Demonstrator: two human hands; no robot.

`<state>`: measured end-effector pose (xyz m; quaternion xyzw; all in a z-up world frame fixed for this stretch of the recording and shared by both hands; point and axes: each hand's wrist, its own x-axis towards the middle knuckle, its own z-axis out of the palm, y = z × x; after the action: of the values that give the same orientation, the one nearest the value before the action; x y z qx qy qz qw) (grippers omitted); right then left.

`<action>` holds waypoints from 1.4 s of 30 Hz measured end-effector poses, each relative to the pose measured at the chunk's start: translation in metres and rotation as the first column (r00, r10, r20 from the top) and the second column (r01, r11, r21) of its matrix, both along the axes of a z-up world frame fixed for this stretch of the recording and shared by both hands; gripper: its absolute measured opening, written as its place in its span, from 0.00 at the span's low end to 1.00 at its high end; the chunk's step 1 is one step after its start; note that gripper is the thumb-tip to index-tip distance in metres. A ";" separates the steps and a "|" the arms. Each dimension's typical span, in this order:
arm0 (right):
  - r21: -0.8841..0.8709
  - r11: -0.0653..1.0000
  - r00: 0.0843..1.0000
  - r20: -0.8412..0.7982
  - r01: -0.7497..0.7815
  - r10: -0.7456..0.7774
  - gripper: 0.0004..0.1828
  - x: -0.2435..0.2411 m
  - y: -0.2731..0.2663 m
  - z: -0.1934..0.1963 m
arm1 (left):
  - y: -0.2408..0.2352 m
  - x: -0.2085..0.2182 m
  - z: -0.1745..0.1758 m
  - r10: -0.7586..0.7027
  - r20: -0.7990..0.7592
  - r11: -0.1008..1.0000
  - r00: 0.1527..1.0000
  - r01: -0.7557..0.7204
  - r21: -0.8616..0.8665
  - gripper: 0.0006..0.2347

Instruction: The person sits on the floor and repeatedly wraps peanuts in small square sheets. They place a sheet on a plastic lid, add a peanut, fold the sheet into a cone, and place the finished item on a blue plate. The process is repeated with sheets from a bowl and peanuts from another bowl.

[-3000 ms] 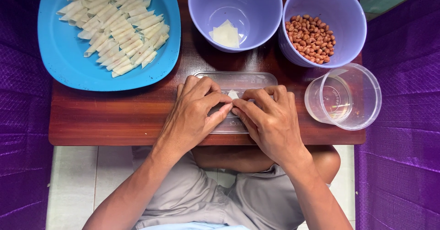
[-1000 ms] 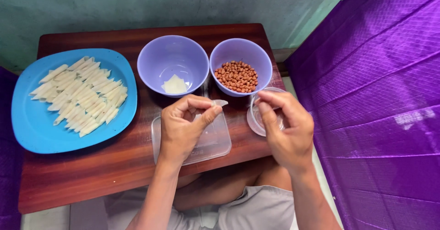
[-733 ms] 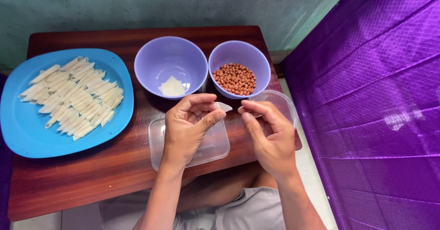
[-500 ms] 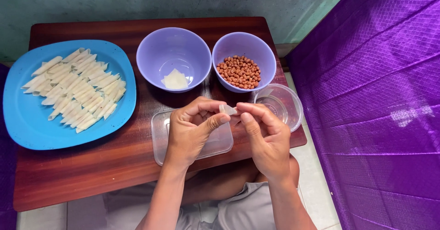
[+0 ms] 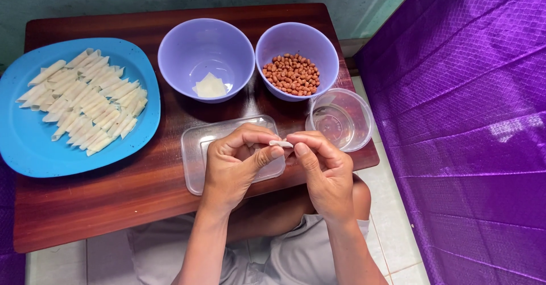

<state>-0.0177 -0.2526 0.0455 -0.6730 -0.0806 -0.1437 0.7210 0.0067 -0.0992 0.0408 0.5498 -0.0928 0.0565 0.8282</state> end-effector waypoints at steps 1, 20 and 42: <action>0.001 1.000 1.000 0.001 0.002 -0.002 0.10 0.000 -0.001 -0.001 | -0.001 0.000 -0.003 -0.002 0.001 1.000 1.000 0.002 0.001 0.07; 0.231 0.972 0.998 0.023 0.049 -0.055 0.20 -0.018 -0.011 -0.032 | -0.024 -0.008 -0.022 -0.076 -0.128 0.997 0.989 0.077 0.001 0.18; -0.338 0.925 0.970 0.222 0.171 -0.098 0.12 -0.043 0.015 -0.002 | -0.006 -0.022 -0.009 0.054 0.275 0.997 0.960 -0.067 0.038 0.08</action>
<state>-0.0606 -0.2377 0.0430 -0.7779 -0.1309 -0.2435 0.5643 -0.0148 -0.1056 0.0317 0.5587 -0.1910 0.1549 0.7921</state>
